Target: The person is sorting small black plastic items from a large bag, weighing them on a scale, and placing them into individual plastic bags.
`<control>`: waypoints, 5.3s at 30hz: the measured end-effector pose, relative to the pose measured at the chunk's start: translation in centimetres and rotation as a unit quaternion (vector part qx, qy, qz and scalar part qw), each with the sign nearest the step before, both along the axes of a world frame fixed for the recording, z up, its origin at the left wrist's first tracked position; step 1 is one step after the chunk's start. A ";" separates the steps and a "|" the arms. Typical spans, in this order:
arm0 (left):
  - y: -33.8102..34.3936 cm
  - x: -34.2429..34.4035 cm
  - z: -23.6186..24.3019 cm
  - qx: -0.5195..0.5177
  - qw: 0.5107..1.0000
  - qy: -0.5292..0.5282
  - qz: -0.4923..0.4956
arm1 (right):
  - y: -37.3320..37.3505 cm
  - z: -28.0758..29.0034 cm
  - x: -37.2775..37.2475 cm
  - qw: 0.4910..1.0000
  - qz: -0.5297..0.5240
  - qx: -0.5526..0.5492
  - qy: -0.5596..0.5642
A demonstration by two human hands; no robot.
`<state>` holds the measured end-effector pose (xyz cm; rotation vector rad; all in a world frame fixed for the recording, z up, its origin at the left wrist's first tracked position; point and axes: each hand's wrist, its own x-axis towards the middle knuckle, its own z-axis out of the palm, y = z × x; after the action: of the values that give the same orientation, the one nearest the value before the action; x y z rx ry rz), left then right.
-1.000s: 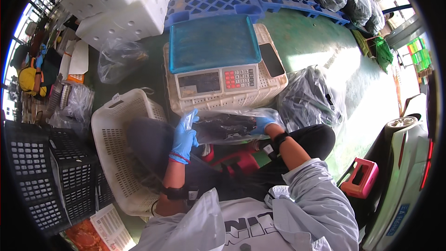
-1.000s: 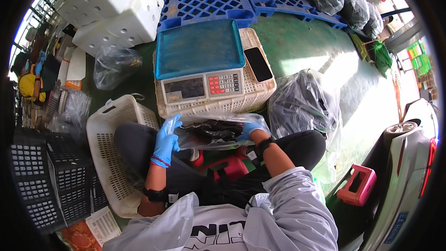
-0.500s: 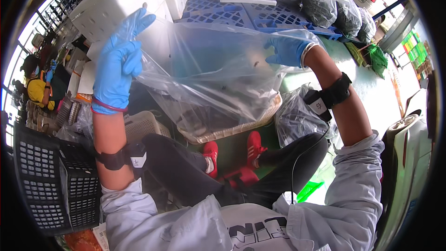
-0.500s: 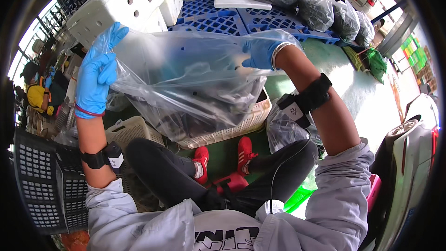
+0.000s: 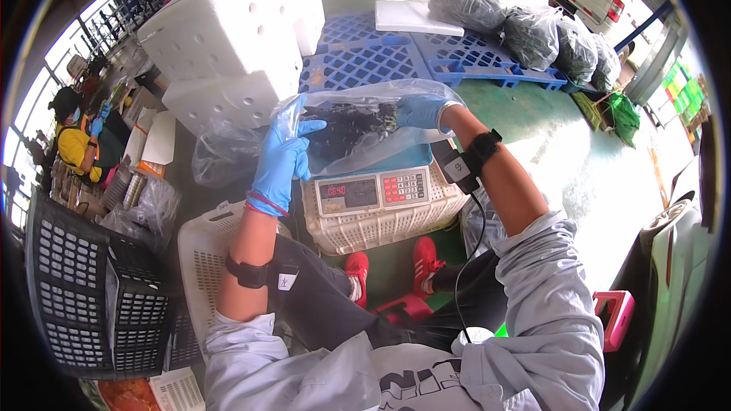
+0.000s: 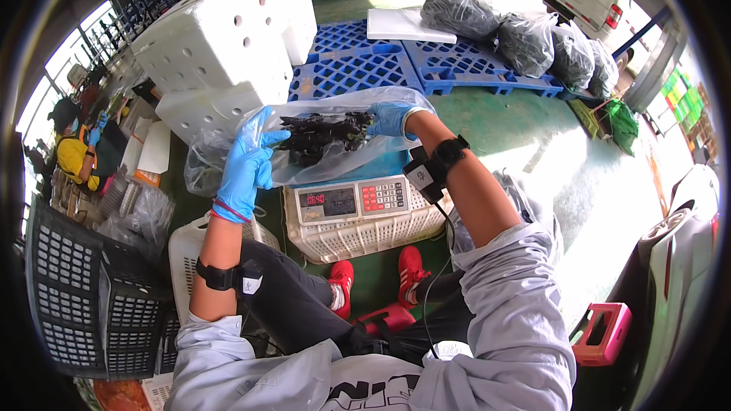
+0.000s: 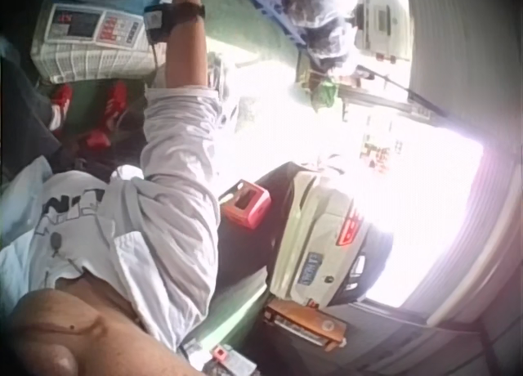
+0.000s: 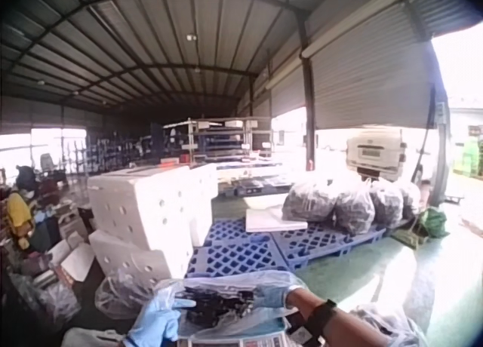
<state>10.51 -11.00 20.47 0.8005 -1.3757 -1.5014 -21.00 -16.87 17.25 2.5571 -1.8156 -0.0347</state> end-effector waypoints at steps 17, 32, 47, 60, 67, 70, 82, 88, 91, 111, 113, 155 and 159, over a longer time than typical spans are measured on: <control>1.5 4.0 -2.8 -0.229 0.937 -0.199 0.172 | 12.9 2.2 2.5 0.947 0.132 0.099 -0.276; 4.7 13.7 -15.1 -0.013 0.898 -0.385 0.213 | 31.3 -3.1 -14.4 0.731 -0.273 -0.163 -0.604; 3.0 8.2 -13.5 -0.056 0.812 -0.558 0.160 | 41.1 -35.4 -19.2 0.629 -0.713 0.172 -0.258; 3.0 8.0 -13.7 -0.060 0.821 -0.550 0.143 | 44.9 -33.1 -22.6 0.250 -0.562 -0.315 -0.723; 2.8 8.4 -14.7 -0.072 0.829 -0.537 0.139 | 46.4 -39.2 -24.3 0.505 -0.844 0.029 -0.176; 4.0 9.1 -13.5 -0.063 0.810 -0.557 0.171 | 43.3 -38.6 -21.1 0.454 -0.856 0.112 -0.220; 3.6 9.4 -14.1 -0.057 0.845 -0.499 0.184 | 46.0 -28.4 -24.2 0.338 -0.498 -0.391 -0.696; 3.3 7.1 -13.1 -0.142 0.914 -0.242 0.295 | 39.2 -6.0 -18.9 0.566 -0.359 -0.611 -0.420; 4.3 3.0 -8.0 -0.278 0.888 -0.210 0.299 | 34.1 2.5 -13.2 0.605 -0.177 -0.599 -0.493; 0.4 -0.3 -2.3 -0.017 0.998 0.042 0.054 | -1.5 -7.7 7.2 0.952 0.203 -0.130 -0.187; 0.8 -0.1 -2.9 0.016 0.996 0.038 0.080 | -0.1 -6.8 6.2 0.968 0.183 -0.095 -0.144; 6.9 4.5 2.8 -0.169 0.921 -0.208 0.283 | 17.4 0.6 -1.0 0.763 -0.032 -0.022 -0.645; 6.9 4.7 1.5 -0.170 0.930 -0.187 0.266 | 18.1 0.4 -1.1 0.757 -0.050 -0.030 -0.651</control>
<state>15.21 -4.07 21.99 1.1580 -1.4795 -0.6879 -22.14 1.20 17.64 2.4533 -1.9822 2.2221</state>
